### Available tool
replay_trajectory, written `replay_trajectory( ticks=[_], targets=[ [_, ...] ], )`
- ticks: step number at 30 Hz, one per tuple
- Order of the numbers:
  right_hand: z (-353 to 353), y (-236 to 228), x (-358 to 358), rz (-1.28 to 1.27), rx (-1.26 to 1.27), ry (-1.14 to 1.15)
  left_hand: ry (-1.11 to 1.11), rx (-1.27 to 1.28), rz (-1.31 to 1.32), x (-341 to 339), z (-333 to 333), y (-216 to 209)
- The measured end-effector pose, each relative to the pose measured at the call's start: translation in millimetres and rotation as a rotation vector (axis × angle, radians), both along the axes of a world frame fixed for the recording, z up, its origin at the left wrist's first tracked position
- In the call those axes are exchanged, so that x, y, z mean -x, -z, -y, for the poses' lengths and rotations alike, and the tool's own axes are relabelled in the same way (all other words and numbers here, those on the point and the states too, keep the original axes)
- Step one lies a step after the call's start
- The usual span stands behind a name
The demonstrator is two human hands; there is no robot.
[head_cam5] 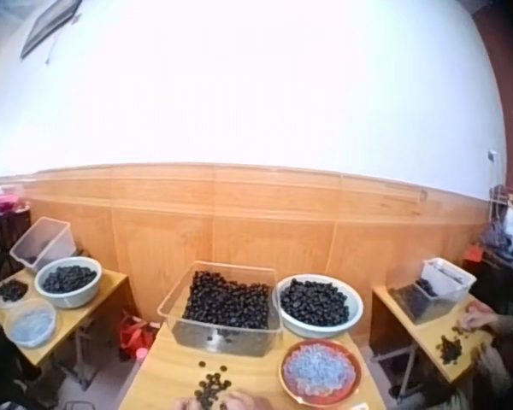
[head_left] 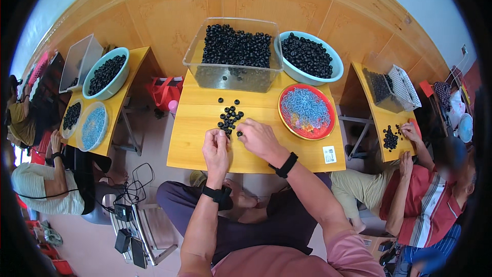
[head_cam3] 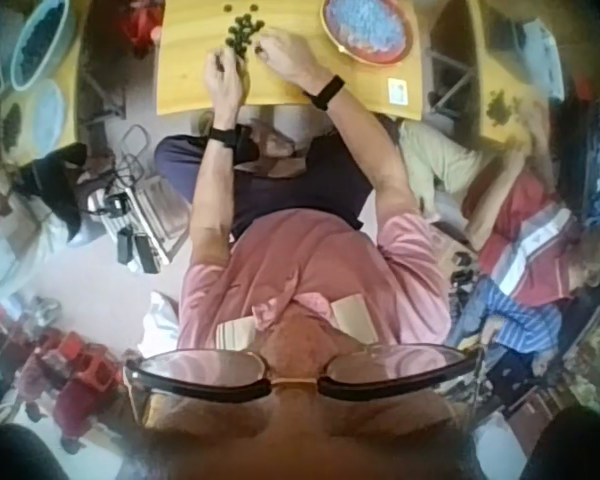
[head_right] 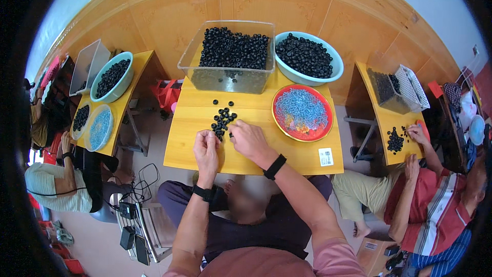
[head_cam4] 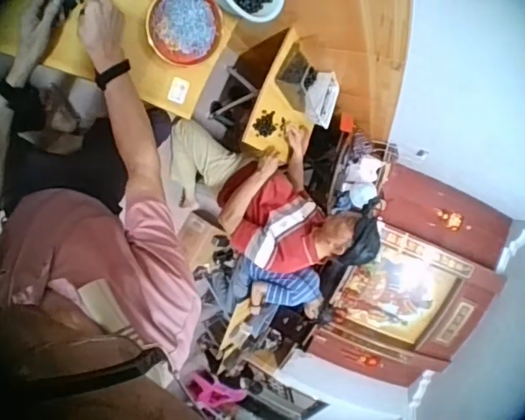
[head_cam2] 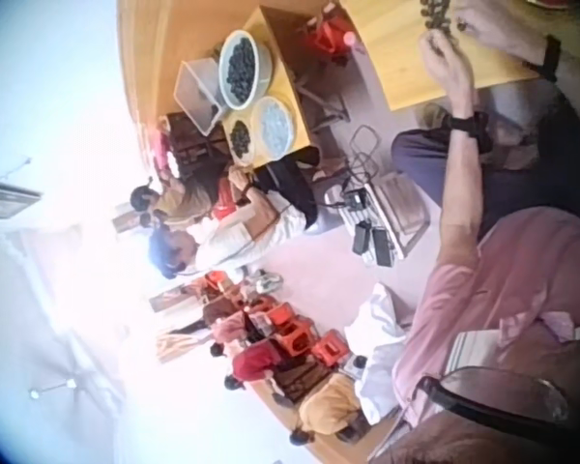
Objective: The recorder is sorting small black plastic parts and blue-green objects from containers at a table.
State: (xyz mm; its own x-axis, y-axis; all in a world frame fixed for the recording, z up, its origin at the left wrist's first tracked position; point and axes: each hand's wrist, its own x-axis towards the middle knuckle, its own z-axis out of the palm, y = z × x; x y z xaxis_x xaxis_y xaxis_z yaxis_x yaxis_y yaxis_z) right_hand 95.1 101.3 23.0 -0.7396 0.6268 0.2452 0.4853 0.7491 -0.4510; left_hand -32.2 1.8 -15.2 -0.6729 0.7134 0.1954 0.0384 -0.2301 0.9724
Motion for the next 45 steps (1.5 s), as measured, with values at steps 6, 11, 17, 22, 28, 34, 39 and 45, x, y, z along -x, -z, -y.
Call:
replay_trajectory(
  ticks=[6, 11, 17, 22, 28, 34, 39, 45],
  targets=[
    [3.4, -9.1, -5.3, -0.075, 0.11, 0.027, 0.002, 0.026, -0.281, -3.9, -0.4, 2.2],
    [-2.2, -14.2, -27.1, -0.314, 0.577, 0.02, 0.183, 0.024, -0.422, -12.2, 3.1, -12.0],
    [3.0, 8.2, -31.7, -0.447, 0.854, 0.014, 0.23, -0.004, -0.474, -9.8, 3.7, -7.1],
    [9.1, 8.4, -29.8, -0.514, 0.837, 0.047, 0.24, 0.035, -0.529, -10.5, 6.6, -8.3],
    [9.8, 4.5, -41.0, -0.491, 0.857, 0.013, 0.375, 0.126, -0.483, -8.1, 5.6, -15.1],
    [13.3, -0.3, -59.3, -0.408, 0.904, 0.023, 0.538, 0.187, -0.471, -7.6, 5.5, -23.9],
    [3.4, -25.7, -88.9, -0.274, 0.546, 0.148, 0.492, 0.224, -0.412, -9.1, 7.3, -14.4],
    [-54.0, -22.9, -156.8, 0.006, -0.104, 0.46, 0.455, 0.249, -0.423, -10.9, 7.4, -19.4]
  ],
)
